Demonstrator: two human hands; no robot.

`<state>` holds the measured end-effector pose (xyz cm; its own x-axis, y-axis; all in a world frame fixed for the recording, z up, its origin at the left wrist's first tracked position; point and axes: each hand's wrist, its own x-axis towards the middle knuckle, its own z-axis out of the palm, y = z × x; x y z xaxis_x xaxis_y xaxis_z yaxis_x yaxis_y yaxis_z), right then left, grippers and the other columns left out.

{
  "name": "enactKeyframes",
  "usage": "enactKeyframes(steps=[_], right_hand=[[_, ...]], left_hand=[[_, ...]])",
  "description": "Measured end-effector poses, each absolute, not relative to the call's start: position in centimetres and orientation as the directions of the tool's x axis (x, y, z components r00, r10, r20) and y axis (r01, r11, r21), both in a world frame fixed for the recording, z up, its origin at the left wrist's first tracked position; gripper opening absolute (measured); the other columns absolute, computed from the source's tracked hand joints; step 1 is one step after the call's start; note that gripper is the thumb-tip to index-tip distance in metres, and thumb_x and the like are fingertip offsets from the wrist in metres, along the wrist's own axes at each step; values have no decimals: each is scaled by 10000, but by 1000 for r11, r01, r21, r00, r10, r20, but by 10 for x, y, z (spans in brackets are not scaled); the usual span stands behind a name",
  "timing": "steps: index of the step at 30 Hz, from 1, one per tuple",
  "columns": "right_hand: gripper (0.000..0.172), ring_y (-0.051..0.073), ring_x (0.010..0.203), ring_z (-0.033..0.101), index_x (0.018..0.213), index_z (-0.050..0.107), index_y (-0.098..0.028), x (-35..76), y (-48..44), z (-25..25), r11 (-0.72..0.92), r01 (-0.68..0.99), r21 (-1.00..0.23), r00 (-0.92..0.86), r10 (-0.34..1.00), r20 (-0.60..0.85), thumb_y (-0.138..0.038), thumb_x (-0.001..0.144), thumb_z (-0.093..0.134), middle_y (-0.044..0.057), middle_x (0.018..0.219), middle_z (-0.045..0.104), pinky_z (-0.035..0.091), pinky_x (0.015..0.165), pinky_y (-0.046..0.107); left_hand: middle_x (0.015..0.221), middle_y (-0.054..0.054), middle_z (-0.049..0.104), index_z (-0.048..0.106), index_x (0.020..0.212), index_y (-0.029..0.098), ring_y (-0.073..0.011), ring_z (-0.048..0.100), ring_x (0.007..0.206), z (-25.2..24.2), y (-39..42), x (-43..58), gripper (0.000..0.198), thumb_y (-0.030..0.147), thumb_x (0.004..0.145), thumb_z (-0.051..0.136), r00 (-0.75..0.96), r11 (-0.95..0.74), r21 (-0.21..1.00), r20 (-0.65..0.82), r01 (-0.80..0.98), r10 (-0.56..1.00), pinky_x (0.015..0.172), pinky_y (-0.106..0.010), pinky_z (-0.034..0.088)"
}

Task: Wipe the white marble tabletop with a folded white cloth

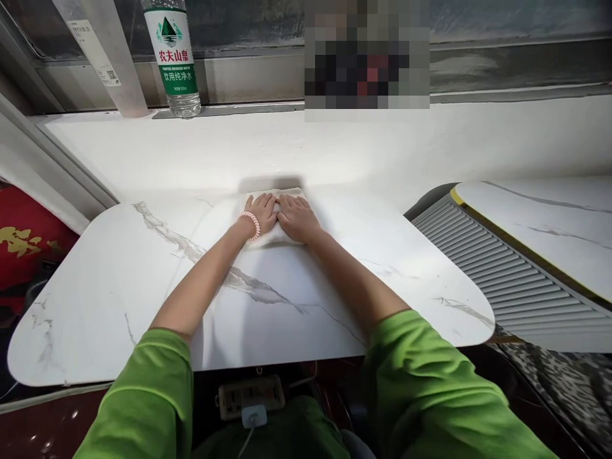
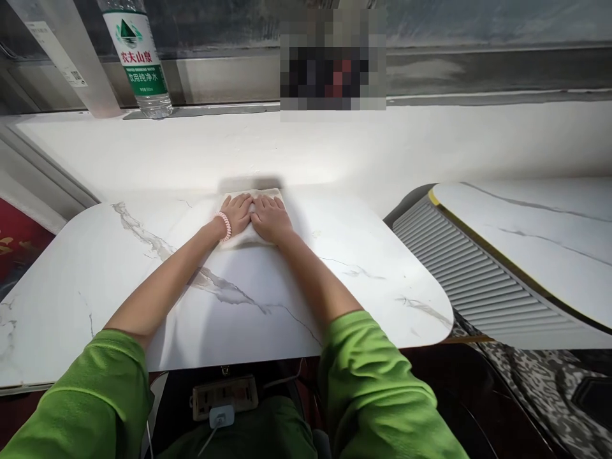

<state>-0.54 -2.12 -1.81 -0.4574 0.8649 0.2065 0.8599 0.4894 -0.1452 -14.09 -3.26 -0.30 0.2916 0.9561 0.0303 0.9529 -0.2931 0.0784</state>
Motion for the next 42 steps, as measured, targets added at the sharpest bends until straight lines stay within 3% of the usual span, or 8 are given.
enactKeyframes(steps=[4,10,14,21,31,37,42], right_hand=[[565,302,1401,385,1419,410,-2,6,-71,-15,564,822,-75,-544,817,191,-239,930,255,213,1494,440,293,1141,489],[529,339,1223,543,1281,577,-35,34,-179,-5,762,648,-19,-725,624,292,-362,943,334,232,1329,596,429,1023,490],[553,356,1285,494,1327,532,0,36,-213,-10,752,659,0,-714,625,315,-343,951,317,259,1375,545,411,1054,512],[552,318,1367,419,1377,475,-17,4,-156,-20,722,687,-78,-684,680,266,-300,935,306,206,1460,484,329,1140,484],[548,276,1389,401,1411,445,-19,-81,-18,-14,637,754,-160,-595,766,242,-218,916,318,181,1487,462,273,1167,439],[543,260,1407,381,1430,437,-64,-83,-12,-21,638,757,-144,-590,761,269,-234,932,302,152,1503,450,279,1165,454],[562,258,1421,359,1448,411,-30,-74,-39,-21,674,733,-88,-640,728,247,-239,944,275,161,1523,417,240,1184,430]], left_hand=[[1599,-144,255,289,1517,63,-249,209,1488,-2,-83,-139,558,261,997,252,331,-331,22,1,943,944,1210,-494,133],[1582,-162,262,347,1492,38,-279,202,1489,1,-198,-141,568,274,980,277,505,-505,-26,12,863,863,1201,-547,157],[1583,-148,261,356,1495,51,-263,210,1488,6,-233,-140,577,276,967,293,478,-478,15,-3,878,878,1213,-519,152],[1574,-149,306,337,1497,42,-249,267,1469,8,-182,-147,579,216,946,303,271,-270,33,-52,962,961,1213,-462,191],[1587,-96,313,323,1502,78,-203,269,1465,-4,-42,-213,554,190,964,250,104,-108,79,58,991,993,1210,-415,168],[1591,-108,300,274,1517,40,-211,269,1463,-6,-42,-219,570,197,971,225,144,-150,62,86,987,986,1210,-431,149],[1592,-135,282,277,1518,32,-238,261,1470,-5,-77,-215,568,199,976,242,152,-155,26,79,988,985,1209,-458,151]])
